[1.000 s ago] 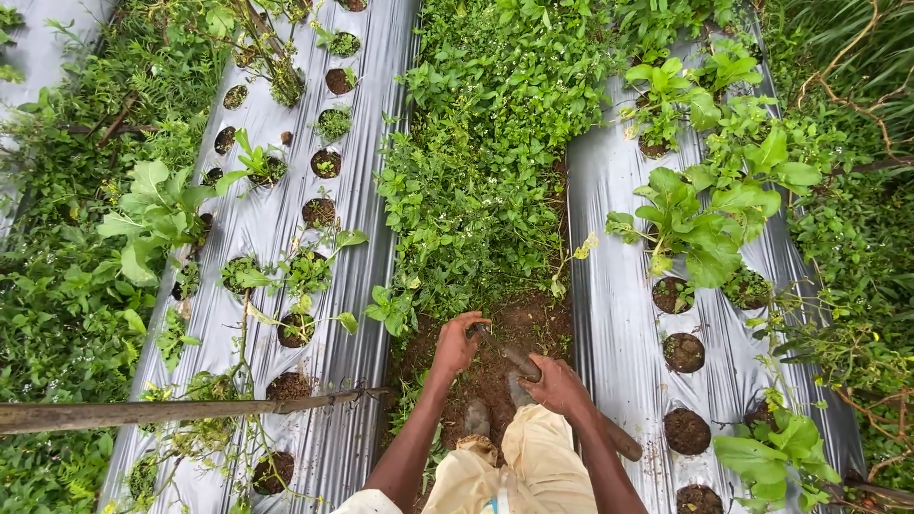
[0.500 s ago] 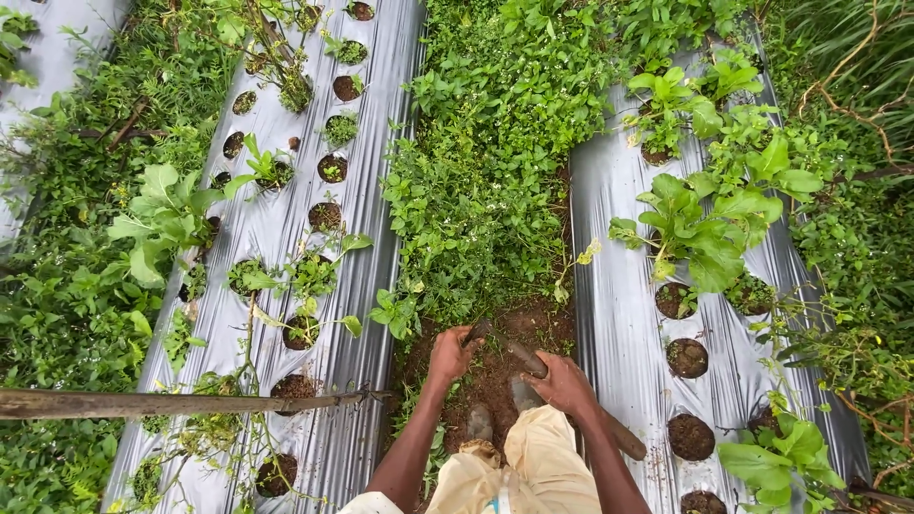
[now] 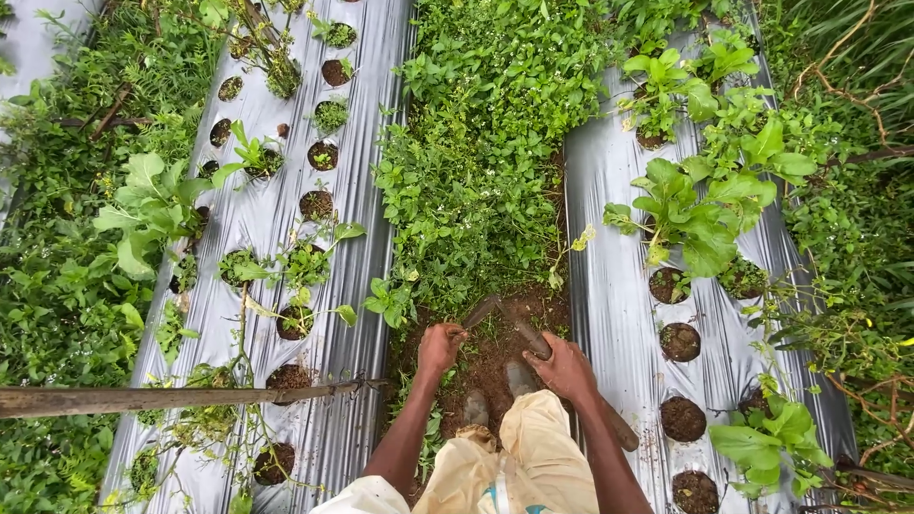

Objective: The person uses a hoe to loosen soil and remove weeds from a narrow path between raised garden beds covered in plastic sheeting. They gather the uprooted weeds by hand and carry them to a grassy area to discard them.

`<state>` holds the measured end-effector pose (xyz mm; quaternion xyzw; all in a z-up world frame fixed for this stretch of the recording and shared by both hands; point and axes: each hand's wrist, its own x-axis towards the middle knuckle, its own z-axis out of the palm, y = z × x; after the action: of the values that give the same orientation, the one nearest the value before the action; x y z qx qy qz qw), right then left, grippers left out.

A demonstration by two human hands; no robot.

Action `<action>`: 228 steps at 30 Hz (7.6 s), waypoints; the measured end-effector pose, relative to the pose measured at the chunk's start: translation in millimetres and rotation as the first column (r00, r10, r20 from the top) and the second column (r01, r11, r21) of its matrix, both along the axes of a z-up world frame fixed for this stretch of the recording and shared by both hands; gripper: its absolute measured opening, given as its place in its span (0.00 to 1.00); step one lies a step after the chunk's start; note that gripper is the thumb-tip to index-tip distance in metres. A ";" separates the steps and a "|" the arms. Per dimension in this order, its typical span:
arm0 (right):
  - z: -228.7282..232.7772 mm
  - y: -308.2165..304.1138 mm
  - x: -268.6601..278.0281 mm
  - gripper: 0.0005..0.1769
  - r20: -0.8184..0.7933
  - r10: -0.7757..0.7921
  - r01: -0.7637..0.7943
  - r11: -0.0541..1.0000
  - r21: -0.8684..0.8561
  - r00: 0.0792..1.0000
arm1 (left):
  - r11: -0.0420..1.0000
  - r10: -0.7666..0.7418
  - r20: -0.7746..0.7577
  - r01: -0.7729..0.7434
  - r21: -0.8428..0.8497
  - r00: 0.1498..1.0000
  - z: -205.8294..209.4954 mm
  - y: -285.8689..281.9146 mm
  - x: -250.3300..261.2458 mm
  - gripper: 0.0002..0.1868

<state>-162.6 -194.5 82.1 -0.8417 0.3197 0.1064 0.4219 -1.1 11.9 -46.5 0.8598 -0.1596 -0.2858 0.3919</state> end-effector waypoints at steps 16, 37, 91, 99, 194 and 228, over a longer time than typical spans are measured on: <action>7.9 3.4 -3.5 0.20 -0.069 0.022 -0.021 1.000 0.014 0.997 | 0.971 -0.062 -0.028 0.054 -0.233 0.998 91.1 -46.7 4.2 0.27; -14.8 -3.0 -15.7 0.21 0.003 -0.047 0.047 0.998 0.047 0.999 | 0.989 -0.149 -0.036 0.148 -0.024 0.988 20.7 -30.1 2.2 0.10; -5.4 8.0 -23.2 0.19 -0.003 0.005 -0.005 0.998 0.061 1.000 | 0.989 -0.144 -0.064 0.143 -0.029 0.987 21.5 -9.1 -17.8 0.12; -24.9 -14.7 -34.9 0.13 0.082 -0.304 0.285 0.940 0.189 0.949 | 1.000 -0.030 -0.115 0.030 0.002 0.993 -56.9 18.2 -29.0 0.08; -970.9 -123.4 154.8 0.13 0.123 -0.928 0.926 0.365 0.098 0.352 | 0.643 -0.763 0.490 0.580 0.501 0.423 -837.9 -353.3 139.3 0.13; -942.9 -156.2 155.7 0.13 0.148 -0.960 0.931 0.269 0.245 0.239 | 0.860 -0.503 0.354 0.414 0.299 0.788 -827.9 -392.5 100.1 0.29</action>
<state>-6.9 -350.7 -860.8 -0.4605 0.6954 -0.2670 0.4828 98.9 -380.5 -874.4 0.8711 -0.4148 -0.1955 0.1758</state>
